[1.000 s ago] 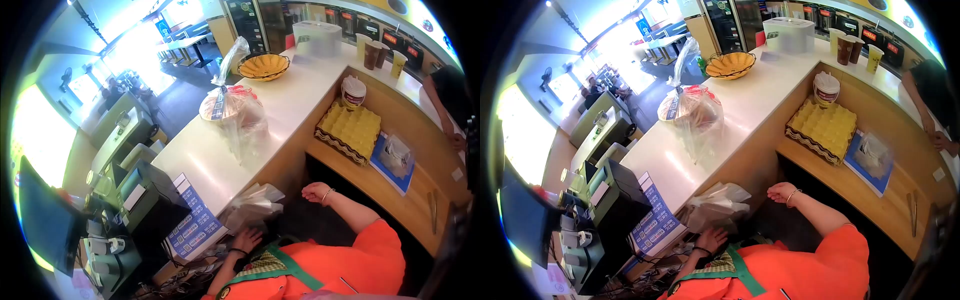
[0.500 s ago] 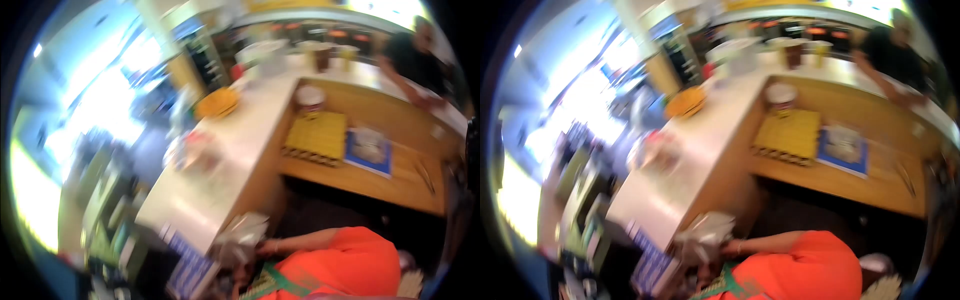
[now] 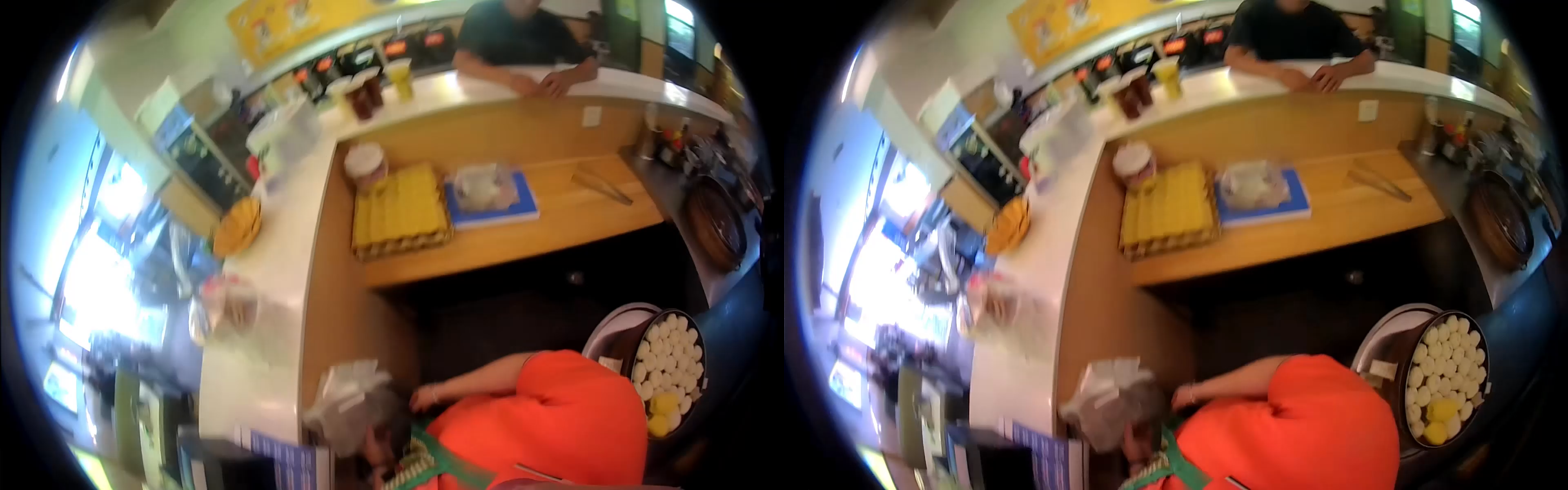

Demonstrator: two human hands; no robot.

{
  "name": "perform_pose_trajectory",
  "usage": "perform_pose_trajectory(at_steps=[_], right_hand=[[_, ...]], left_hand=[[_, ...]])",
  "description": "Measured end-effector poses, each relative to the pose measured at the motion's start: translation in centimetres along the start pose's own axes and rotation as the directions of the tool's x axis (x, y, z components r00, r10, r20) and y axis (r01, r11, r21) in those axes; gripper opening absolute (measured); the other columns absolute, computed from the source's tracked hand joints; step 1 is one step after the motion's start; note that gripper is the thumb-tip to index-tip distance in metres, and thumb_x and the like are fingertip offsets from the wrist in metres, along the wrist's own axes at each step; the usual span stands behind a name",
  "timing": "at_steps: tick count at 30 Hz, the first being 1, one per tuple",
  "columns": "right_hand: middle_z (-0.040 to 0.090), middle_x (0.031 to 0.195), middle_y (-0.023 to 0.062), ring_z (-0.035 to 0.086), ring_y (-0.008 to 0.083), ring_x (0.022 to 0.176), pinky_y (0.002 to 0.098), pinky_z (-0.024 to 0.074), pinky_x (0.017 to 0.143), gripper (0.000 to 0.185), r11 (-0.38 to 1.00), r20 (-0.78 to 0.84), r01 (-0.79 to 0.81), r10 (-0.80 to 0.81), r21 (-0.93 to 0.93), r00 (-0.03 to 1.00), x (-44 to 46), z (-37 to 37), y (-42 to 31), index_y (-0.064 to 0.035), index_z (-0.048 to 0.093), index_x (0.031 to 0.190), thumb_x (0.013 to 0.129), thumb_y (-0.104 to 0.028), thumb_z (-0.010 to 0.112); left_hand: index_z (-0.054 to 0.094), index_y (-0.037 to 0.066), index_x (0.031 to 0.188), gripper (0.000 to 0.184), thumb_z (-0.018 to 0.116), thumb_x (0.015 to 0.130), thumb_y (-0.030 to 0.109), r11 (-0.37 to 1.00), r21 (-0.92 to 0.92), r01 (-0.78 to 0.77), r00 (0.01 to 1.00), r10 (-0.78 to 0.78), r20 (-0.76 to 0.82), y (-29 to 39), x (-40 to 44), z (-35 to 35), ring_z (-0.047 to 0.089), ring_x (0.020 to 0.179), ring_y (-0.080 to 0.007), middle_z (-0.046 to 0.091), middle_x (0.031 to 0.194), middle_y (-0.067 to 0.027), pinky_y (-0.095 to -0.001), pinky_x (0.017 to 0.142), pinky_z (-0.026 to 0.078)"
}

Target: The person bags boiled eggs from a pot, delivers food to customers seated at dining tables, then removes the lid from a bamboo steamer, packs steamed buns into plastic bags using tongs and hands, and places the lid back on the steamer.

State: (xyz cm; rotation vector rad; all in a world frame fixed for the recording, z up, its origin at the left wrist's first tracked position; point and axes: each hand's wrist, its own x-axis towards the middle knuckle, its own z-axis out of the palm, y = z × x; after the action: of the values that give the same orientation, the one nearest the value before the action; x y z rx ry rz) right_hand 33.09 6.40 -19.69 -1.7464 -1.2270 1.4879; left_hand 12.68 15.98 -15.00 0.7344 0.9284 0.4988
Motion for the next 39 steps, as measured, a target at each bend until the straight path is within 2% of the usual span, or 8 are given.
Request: perform_pose_trajectory(at_steps=[4, 9, 17, 25, 32, 35, 37, 39], right_hand=[[0.063, 0.09, 0.0086, 0.06, 0.0175, 0.077, 0.0308, 0.0486, 0.071, 0.037, 0.947, 0.077, 0.021, 0.004, -0.321, 0.997, -2.1, 2.2, 4.2, -0.0072, 0.061, 0.101, 0.07, -0.028, 0.062], [0.059, 0.075, 0.011, 0.058, 0.0253, 0.07, 0.0348, 0.0478, 0.062, 0.019, 0.889, -0.01, -0.32, 0.343, 0.328, 0.939, -1.6, 3.8, 7.8, -0.0062, 0.058, 0.095, 0.083, -0.017, 0.05], [0.032, 0.133, 0.0123, 0.037, 0.0275, 0.117, 0.041, 0.037, 0.091, 0.05, 0.349, 0.191, -0.488, 0.623, 0.8, 0.759, 4.0, 8.7, 2.1, -0.0073, 0.035, 0.128, 0.084, -0.023, 0.052], [0.054, 0.07, 0.0027, 0.051, 0.0145, 0.064, 0.0311, 0.0418, 0.062, 0.01, 0.322, -0.066, -0.236, 0.704, 0.917, 0.707, 7.1, 9.1, -1.4, -0.0078, 0.052, 0.074, 0.075, -0.016, 0.057], [0.052, 0.067, 0.0023, 0.049, 0.0115, 0.058, 0.0255, 0.0392, 0.05, 0.014, 0.273, -0.144, 0.007, 0.486, 0.962, 0.862, -13.2, 12.0, 3.2, -0.0074, 0.052, 0.077, 0.078, -0.018, 0.061], [0.056, 0.076, 0.0021, 0.053, 0.0118, 0.065, 0.0253, 0.0439, 0.059, 0.015, 0.062, -0.186, 0.177, 0.403, 0.982, 0.896, -18.9, 13.9, 0.7, -0.0073, 0.054, 0.087, 0.079, -0.017, 0.061], [0.057, 0.078, 0.0026, 0.054, 0.0114, 0.067, 0.024, 0.0444, 0.06, 0.016, 0.08, -0.258, 0.245, 0.308, 0.966, 0.916, -20.2, 16.2, 0.8, -0.0075, 0.054, 0.088, 0.079, -0.019, 0.061], [0.058, 0.079, 0.0035, 0.053, 0.0104, 0.066, 0.0228, 0.044, 0.058, 0.015, 0.14, -0.345, 0.316, 0.339, 0.938, 0.875, -22.8, 17.4, 1.3, -0.0063, 0.055, 0.087, 0.081, -0.02, 0.058]], left_hand=[[0.051, 0.005, 0.109, 0.033, 0.056, 0.082, 0.022, 0.96, 0.275, 0.059, 0.994, -0.081, 0.068, 0.5, -3.6, 0.3, 0.051, 0.095, -0.0164, 0.054, 0.107, -0.0071, -0.0301, 0.081, 0.042], [0.048, 0.004, 0.116, 0.041, 0.057, 0.082, 0.024, 0.853, 0.495, 0.167, 0.974, -0.22, 0.051, -1.0, -5.4, -1.5, 0.051, 0.095, -0.0144, 0.054, 0.108, -0.0054, -0.0283, 0.08, 0.041], [0.049, 0.004, 0.116, 0.037, 0.051, 0.085, 0.025, 0.829, 0.482, 0.283, 0.958, -0.225, -0.175, -4.4, -13.8, -9.0, 0.053, 0.094, -0.0133, 0.055, 0.11, -0.0049, -0.0263, 0.078, 0.042], [0.05, 0.003, 0.114, 0.035, 0.052, 0.085, 0.023, 0.887, 0.289, 0.359, 0.921, -0.288, -0.261, -6.7, -17.9, -13.2, 0.056, 0.088, -0.0134, 0.056, 0.107, -0.0064, -0.0236, 0.071, 0.043], [0.035, 0.003, 0.126, 0.055, 0.049, 0.085, 0.037, 0.742, 0.663, 0.097, 0.974, -0.208, 0.09, -7.3, -8.9, -6.7, 0.043, 0.112, -0.0218, 0.045, 0.124, -0.0111, -0.0307, 0.093, 0.033], [0.029, -0.001, 0.129, 0.063, 0.041, 0.086, 0.045, 0.744, 0.423, 0.518, 0.812, -0.583, 0.032, -7.1, -7.7, -0.2, 0.037, 0.118, -0.0252, 0.037, 0.13, -0.0133, -0.0344, 0.099, 0.026], [0.028, -0.002, 0.129, 0.063, 0.035, 0.088, 0.046, 0.708, 0.341, 0.618, 0.448, -0.674, 0.587, -8.3, -7.0, -0.3, 0.037, 0.118, -0.0264, 0.037, 0.13, -0.0132, -0.0369, 0.1, 0.026], [0.041, 0.002, 0.12, 0.049, 0.039, 0.089, 0.039, 0.731, 0.5, 0.465, 0.504, -0.683, 0.529, -8.7, -8.8, 2.7, 0.044, 0.11, -0.0248, 0.047, 0.12, -0.0119, -0.0362, 0.094, 0.034]])
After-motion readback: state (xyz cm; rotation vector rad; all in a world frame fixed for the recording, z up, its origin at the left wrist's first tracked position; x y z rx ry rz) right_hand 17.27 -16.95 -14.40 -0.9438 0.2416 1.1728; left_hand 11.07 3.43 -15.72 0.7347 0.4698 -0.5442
